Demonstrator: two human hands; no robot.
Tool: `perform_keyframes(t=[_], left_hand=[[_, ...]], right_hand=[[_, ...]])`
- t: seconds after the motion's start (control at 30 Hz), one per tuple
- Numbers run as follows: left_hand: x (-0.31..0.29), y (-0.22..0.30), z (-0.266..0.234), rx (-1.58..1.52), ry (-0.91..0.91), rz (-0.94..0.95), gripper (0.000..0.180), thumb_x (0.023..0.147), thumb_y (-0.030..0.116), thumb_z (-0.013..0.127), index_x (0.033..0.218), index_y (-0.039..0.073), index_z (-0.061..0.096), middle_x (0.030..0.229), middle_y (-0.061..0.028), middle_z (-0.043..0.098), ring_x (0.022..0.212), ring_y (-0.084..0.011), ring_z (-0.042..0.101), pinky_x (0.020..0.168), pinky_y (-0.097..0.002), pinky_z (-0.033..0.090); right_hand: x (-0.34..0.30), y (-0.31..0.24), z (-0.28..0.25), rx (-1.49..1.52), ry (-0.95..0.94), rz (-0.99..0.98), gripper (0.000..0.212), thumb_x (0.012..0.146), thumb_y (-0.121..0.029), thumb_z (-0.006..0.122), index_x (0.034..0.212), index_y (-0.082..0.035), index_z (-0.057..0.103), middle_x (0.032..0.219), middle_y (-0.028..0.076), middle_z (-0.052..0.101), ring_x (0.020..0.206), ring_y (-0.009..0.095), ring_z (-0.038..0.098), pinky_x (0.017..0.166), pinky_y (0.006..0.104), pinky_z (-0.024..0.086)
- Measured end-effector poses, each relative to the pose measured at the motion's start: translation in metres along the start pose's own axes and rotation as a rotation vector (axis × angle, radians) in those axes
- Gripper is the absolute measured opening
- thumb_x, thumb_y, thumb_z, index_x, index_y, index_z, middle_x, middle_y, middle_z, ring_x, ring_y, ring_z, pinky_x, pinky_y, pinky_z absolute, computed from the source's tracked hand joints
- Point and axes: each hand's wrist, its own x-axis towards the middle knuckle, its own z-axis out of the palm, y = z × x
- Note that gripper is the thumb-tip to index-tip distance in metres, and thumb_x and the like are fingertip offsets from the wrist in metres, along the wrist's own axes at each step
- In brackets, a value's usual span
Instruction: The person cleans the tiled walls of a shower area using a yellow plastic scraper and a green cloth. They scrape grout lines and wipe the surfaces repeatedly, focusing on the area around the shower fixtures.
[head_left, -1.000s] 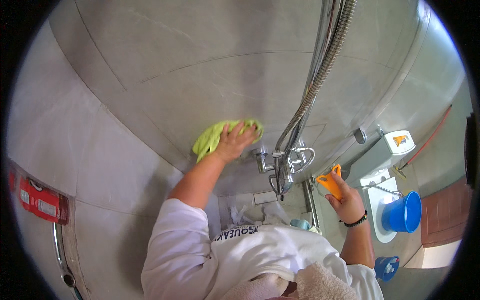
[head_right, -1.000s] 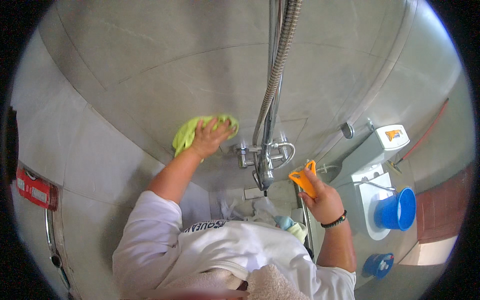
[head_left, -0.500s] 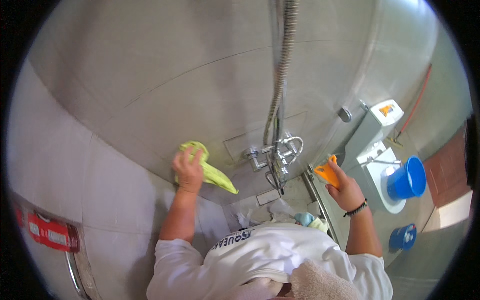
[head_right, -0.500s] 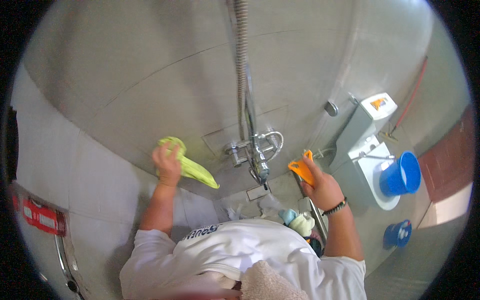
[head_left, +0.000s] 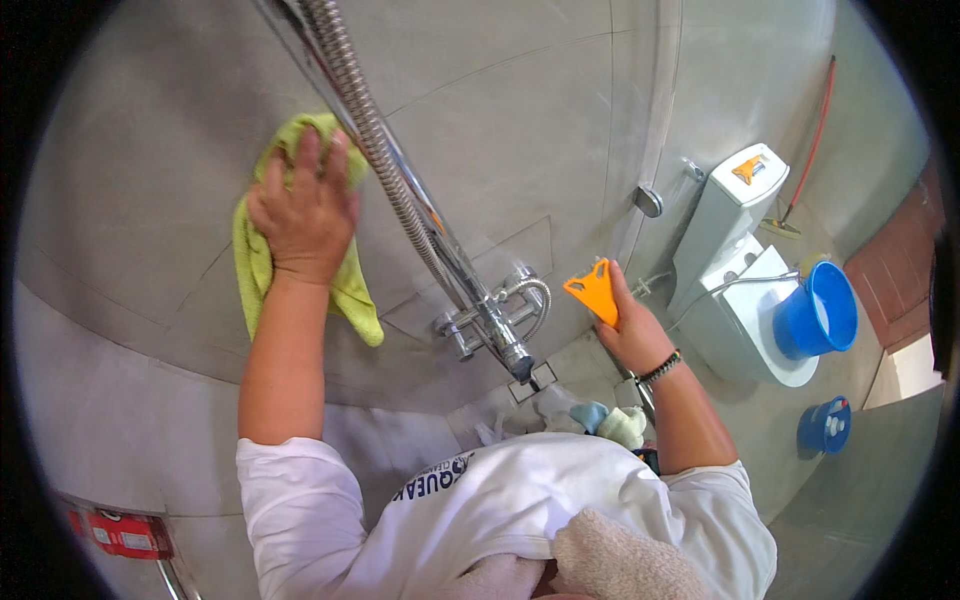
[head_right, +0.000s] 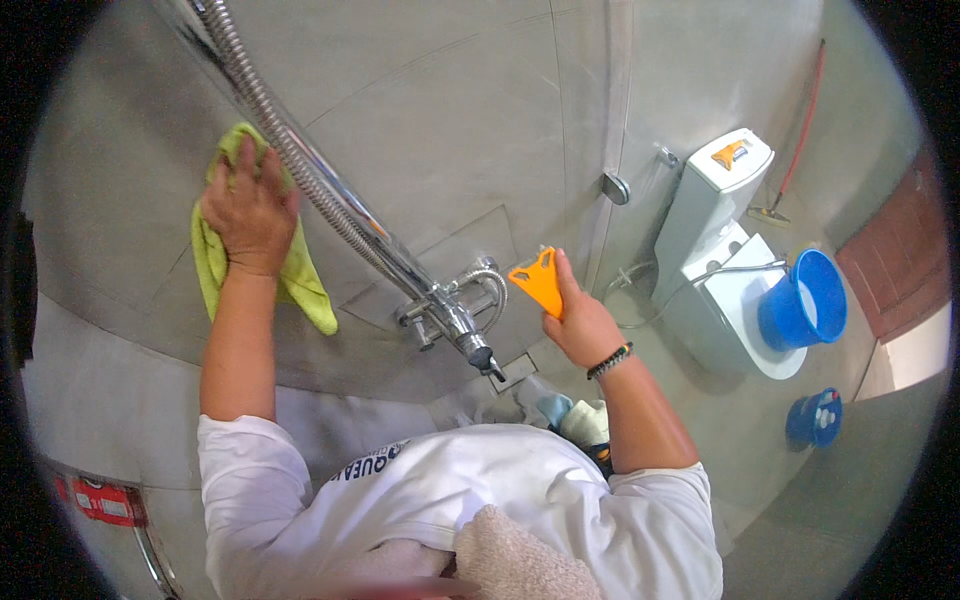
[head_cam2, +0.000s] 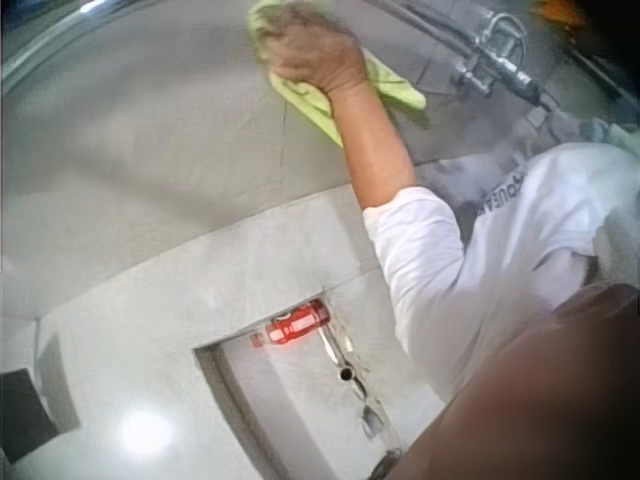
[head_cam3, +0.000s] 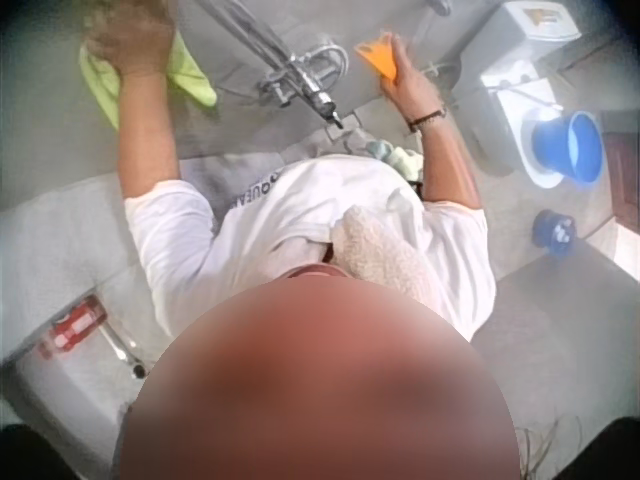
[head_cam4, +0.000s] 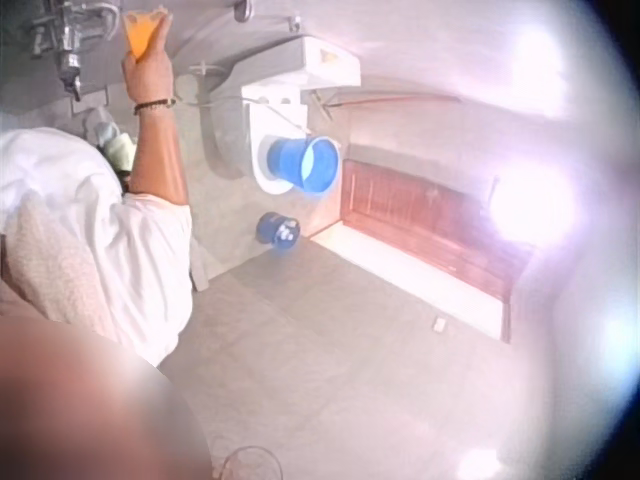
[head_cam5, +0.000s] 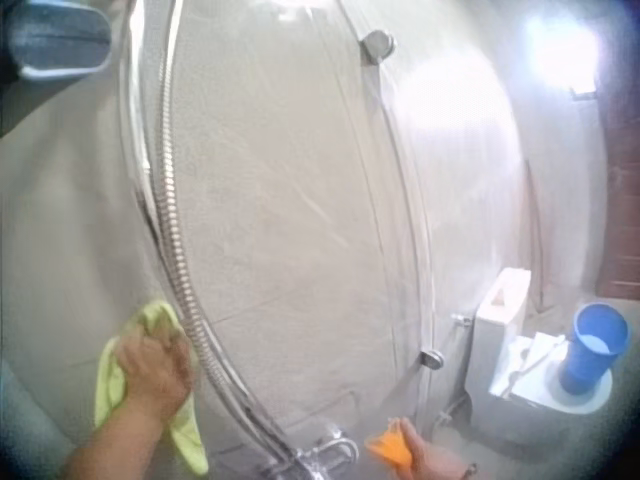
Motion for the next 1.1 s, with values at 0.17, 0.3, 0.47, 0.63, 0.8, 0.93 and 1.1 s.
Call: perform_keyframes(t=[0.17, 0.3, 0.47, 0.63, 0.8, 0.93, 1.1], left_hand=[[-0.074, 0.044, 0.014, -0.094, -0.087, 0.153, 0.023, 0.067, 0.024, 0.053, 0.09, 0.02, 0.052, 0.111, 0.0012, 0.048, 0.1, -0.0248, 0.043, 0.077, -0.0432, 0.028], [-0.147, 0.06, 0.008, -0.19, -0.351, 0.248, 0.027, 0.07, 0.02, 0.049, 0.096, 0.024, 0.054, 0.115, 0.0064, 0.045, 0.107, -0.0214, 0.038, 0.083, -0.0417, 0.025], [-0.168, 0.036, -0.011, -0.195, -0.537, 0.261, 0.049, 0.069, 0.013, 0.049, 0.116, 0.027, 0.048, 0.125, 0.004, 0.039, 0.113, -0.0239, 0.034, 0.093, -0.0438, 0.023], [-0.095, -0.032, -0.026, 0.012, -0.137, -0.267, 0.062, 0.064, 0.01, 0.061, 0.122, 0.01, 0.04, 0.123, -0.0171, 0.035, 0.109, -0.0335, 0.036, 0.09, -0.0456, 0.029], [-0.08, -0.048, -0.018, 0.125, 0.043, -0.256, 0.06, 0.065, 0.01, 0.062, 0.12, 0.006, 0.04, 0.117, -0.0185, 0.036, 0.104, -0.0352, 0.036, 0.088, -0.0438, 0.03], [-0.09, -0.049, -0.009, 0.109, 0.065, -0.309, 0.057, 0.066, 0.01, 0.061, 0.119, 0.005, 0.041, 0.116, -0.0197, 0.036, 0.105, -0.0354, 0.035, 0.088, -0.0448, 0.03], [-0.088, -0.05, -0.014, 0.141, 0.075, -0.285, 0.053, 0.069, 0.011, 0.06, 0.118, 0.003, 0.041, 0.115, -0.0201, 0.037, 0.104, -0.0355, 0.036, 0.089, -0.0454, 0.029]], right_hand=[[0.044, 0.013, 0.005, 0.016, -0.101, -0.105, 0.074, 0.076, -0.019, 0.055, 0.134, -0.009, 0.009, 0.088, 0.024, 0.056, 0.083, 0.039, 0.054, 0.072, 0.0423, 0.043], [0.07, 0.021, 0.014, -0.007, -0.148, -0.14, 0.072, 0.077, -0.022, 0.056, 0.133, -0.009, 0.012, 0.087, 0.024, 0.056, 0.082, 0.038, 0.054, 0.071, 0.0427, 0.043], [0.099, 0.02, -0.022, -0.221, -0.13, -0.241, 0.07, 0.078, -0.026, 0.055, 0.132, -0.009, 0.015, 0.09, 0.02, 0.057, 0.079, 0.035, 0.055, 0.069, 0.0423, 0.044], [0.14, 0.038, -0.052, -0.336, -0.137, -0.402, 0.064, 0.08, -0.027, 0.053, 0.133, -0.018, 0.017, 0.091, 0.016, 0.057, 0.078, 0.033, 0.056, 0.067, 0.0407, 0.045], [0.146, 0.049, -0.056, -0.418, -0.122, -0.394, 0.063, 0.08, -0.03, 0.053, 0.132, -0.018, 0.02, 0.081, 0.013, 0.057, 0.07, 0.031, 0.057, 0.061, 0.0399, 0.046], [0.137, 0.025, -0.029, -0.509, -0.044, -0.52, 0.06, 0.08, -0.031, 0.053, 0.131, -0.019, 0.025, 0.073, 0.01, 0.056, 0.063, 0.029, 0.057, 0.054, 0.0393, 0.046], [0.133, 0.041, -0.02, -0.406, 0.055, -0.449, 0.06, 0.078, -0.032, 0.054, 0.13, -0.019, 0.027, 0.071, 0.008, 0.055, 0.061, 0.028, 0.057, 0.052, 0.0391, 0.046]])
